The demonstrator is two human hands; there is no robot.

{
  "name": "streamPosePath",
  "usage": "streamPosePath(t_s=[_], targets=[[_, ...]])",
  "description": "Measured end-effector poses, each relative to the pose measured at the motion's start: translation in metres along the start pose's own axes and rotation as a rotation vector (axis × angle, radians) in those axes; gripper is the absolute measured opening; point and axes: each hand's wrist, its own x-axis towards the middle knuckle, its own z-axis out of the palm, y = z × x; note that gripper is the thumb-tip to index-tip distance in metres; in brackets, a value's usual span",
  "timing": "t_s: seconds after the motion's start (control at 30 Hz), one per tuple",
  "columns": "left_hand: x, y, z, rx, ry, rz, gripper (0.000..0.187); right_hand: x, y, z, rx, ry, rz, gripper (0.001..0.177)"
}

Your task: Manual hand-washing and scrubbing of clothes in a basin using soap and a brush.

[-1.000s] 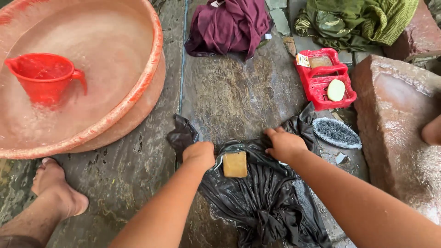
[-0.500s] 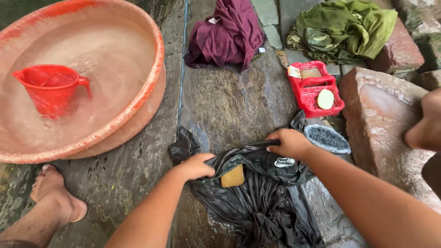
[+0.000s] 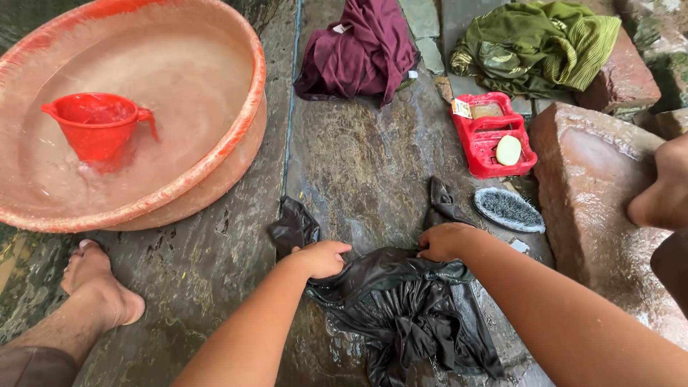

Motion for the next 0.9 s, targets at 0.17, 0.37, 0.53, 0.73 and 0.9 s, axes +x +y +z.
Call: streamPosePath(t_s=[0.17,0.37,0.53,0.73,0.9], targets=[[-0.028,0.034,0.002,-0.011,0.108,0.090,0.047,0.006,0.008,0.016,0.162,0.102,-0.141,0.047],[-0.029,0.065,0.008,-0.051,0.081,0.181,0.043,-0.032,-0.018,-0.002,0.202,0.252,-0.112,0.036],[-0.035,0.067,0.004,0.271,0.131,0.325,0.042,-0.052,-0.024,-0.013,0.132,0.330,-0.053,0.029],[-0.040,0.054,0.008,0.226,0.165,0.363,0.037,-0.060,-0.021,-0.011,0.062,0.473,-0.072,0.026],[-0.045,0.042,0.015,-0.061,0.262,0.313,0.020,-0.074,-0.016,-0.022,0.328,0.548,-0.079,0.030]])
